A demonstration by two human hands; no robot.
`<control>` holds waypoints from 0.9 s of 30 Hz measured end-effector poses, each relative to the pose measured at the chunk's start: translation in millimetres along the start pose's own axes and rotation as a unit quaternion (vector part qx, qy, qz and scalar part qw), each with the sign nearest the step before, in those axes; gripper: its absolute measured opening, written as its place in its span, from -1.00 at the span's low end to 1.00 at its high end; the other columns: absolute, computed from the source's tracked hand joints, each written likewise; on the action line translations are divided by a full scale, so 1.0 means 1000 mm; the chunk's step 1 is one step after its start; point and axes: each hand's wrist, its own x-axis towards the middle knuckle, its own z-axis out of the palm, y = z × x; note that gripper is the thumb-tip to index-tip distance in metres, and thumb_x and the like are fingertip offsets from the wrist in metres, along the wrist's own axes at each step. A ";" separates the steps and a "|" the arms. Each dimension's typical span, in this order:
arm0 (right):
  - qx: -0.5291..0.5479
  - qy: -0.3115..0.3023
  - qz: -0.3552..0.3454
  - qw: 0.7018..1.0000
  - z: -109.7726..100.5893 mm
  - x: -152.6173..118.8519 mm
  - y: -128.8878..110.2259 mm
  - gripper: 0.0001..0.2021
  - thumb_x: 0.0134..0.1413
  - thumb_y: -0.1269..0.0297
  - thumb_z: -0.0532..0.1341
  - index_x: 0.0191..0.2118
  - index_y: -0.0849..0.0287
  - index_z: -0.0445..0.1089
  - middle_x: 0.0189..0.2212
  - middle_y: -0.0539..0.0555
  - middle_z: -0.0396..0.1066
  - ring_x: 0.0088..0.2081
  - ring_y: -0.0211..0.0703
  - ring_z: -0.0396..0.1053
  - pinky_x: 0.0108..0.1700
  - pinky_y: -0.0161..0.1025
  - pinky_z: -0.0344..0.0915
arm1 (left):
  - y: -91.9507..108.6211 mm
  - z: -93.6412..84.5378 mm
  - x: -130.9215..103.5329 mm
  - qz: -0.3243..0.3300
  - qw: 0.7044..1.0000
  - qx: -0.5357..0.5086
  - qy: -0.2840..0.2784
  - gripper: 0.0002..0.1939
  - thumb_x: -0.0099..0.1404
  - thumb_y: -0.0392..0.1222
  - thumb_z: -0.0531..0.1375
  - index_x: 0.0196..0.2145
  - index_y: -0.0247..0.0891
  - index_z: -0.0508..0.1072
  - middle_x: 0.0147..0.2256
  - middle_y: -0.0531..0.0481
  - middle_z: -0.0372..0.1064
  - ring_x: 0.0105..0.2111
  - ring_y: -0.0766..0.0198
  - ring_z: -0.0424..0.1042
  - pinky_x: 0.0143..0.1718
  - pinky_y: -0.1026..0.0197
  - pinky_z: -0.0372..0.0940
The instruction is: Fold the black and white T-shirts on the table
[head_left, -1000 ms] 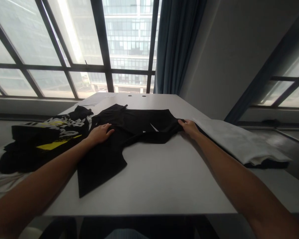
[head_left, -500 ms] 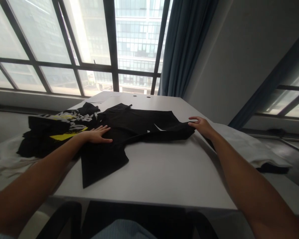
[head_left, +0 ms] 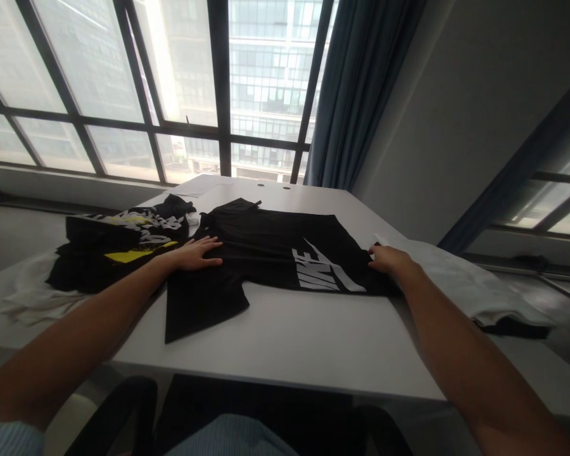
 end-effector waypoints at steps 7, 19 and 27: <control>0.127 0.061 -0.177 0.974 0.000 -0.014 -0.050 -0.42 0.23 0.08 0.21 0.29 0.20 0.30 0.30 0.30 0.26 0.30 0.13 0.25 0.35 0.00 0.13 | 0.005 0.002 0.005 -0.050 0.999 0.018 -0.001 0.02 0.27 0.50 -0.07 0.47 -0.19 0.00 0.47 -0.16 -0.30 0.46 -0.14 -0.29 0.38 -0.24 -0.24; 0.212 0.058 -0.297 0.929 0.015 -0.033 -0.119 -0.32 0.31 -0.11 0.10 0.36 0.27 0.23 0.36 0.30 0.16 0.38 0.10 0.12 0.40 0.01 0.03 | 0.063 0.005 -0.008 0.151 0.988 -0.007 0.029 -0.24 0.44 0.35 -0.08 0.42 -0.08 0.09 0.46 -0.12 -0.13 0.45 0.02 -0.14 0.40 -0.16 -0.26; 0.214 0.022 -0.313 0.925 0.019 -0.038 -0.131 -0.34 0.29 -0.16 0.11 0.33 0.18 0.31 0.38 0.22 0.15 0.41 0.13 0.04 0.43 0.06 -0.04 | 0.066 0.001 -0.013 0.211 0.975 -0.034 -0.065 -0.05 0.27 0.25 0.27 0.45 -0.05 -0.01 0.48 -0.15 -0.29 0.46 -0.06 -0.32 0.40 -0.22 -0.40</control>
